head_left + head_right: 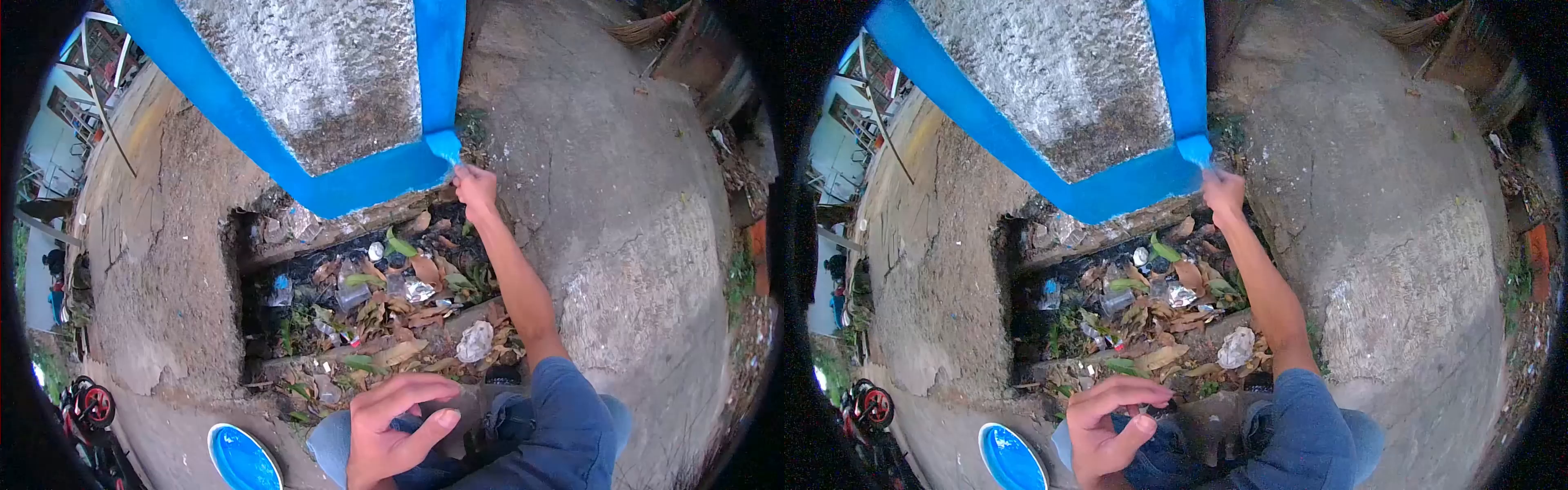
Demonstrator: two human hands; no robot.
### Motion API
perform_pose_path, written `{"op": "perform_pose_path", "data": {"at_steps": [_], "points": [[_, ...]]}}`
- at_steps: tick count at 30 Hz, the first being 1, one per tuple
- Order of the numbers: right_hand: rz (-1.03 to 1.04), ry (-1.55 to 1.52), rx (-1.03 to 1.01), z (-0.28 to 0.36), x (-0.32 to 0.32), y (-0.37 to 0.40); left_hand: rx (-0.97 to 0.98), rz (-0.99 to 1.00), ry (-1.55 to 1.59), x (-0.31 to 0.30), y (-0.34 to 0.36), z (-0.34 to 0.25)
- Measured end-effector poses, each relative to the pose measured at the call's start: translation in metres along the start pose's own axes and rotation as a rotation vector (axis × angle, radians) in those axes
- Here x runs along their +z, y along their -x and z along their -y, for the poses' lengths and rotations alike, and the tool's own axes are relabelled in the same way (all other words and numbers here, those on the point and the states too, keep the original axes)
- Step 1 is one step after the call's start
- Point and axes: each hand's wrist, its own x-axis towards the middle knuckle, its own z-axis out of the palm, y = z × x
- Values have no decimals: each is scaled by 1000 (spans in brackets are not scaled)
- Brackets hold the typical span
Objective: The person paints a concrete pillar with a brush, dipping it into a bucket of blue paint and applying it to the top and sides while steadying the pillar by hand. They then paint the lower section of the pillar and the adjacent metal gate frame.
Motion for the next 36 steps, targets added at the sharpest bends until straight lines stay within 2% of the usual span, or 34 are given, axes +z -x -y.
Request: {"op": "perform_pose_path", "data": {"at_steps": [2, 3, 5, 9, 11, 12, 13, 15, 16, 18, 20, 21, 22, 24, 25, 27, 28, 30, 31, 33, 36], "points": [[56, -213, -138, 13, -4, 18, 30, -9, 11, 1, -1, 1], [53, -221, -123, 0, -3, 24, 16, -5, 1, 1, -1, 3], [15, -224, -367, -16, -4, 30, 28, -16, 9, 3, -3, 7], [12, -174, -249, -93, 9, -1, 29, -9, -4, 3, -5, 3], [-176, 245, -402, -130, 11, -22, -39, -37, -1, 5, -4, -4], [-198, 179, -319, -171, 12, -47, 175, 129, -201, -9, 0, 24], [-195, 174, -317, -177, 9, -44, 173, 126, -207, -9, -1, 14], [-263, 485, -297, -187, 2, -32, -41, 65, -252, -6, -1, -15], [-260, 482, -301, -194, -2, -32, -38, 61, -254, -8, -1, -11], [-296, 660, -208, -206, -10, -37, 157, 123, -343, -14, 0, 3], [-284, 666, -162, -214, -14, -59, 124, 105, -298, -10, 8, 15], [-270, 676, -110, -214, -15, -68, 84, 91, -250, -7, 10, 17], [-195, 544, 10, -199, -15, -72, 89, 93, -250, -5, 8, 7], [-229, 487, 7, -175, -7, -92, -195, 14, -124, 2, 10, -17], [-257, 433, 10, -159, -3, -94, -192, 14, -124, 10, 8, -5], [-186, 290, 39, -114, -3, -83, 523, -154, 343, 25, 2, 32], [-144, 295, 31, -102, -7, -83, 528, -157, 348, 15, 5, 27], [-121, 223, 13, -79, -12, -67, 60, 253, -157, -15, 16, 10], [-98, 148, 2, -71, -16, -59, 58, 253, -152, -11, 15, 4], [-64, 68, -2, -59, -22, -38, 0, -10, 10, 2, 8, -5], [-79, -74, -229, -66, -24, -15, -13, -26, -4, 5, -1, -1]]}}
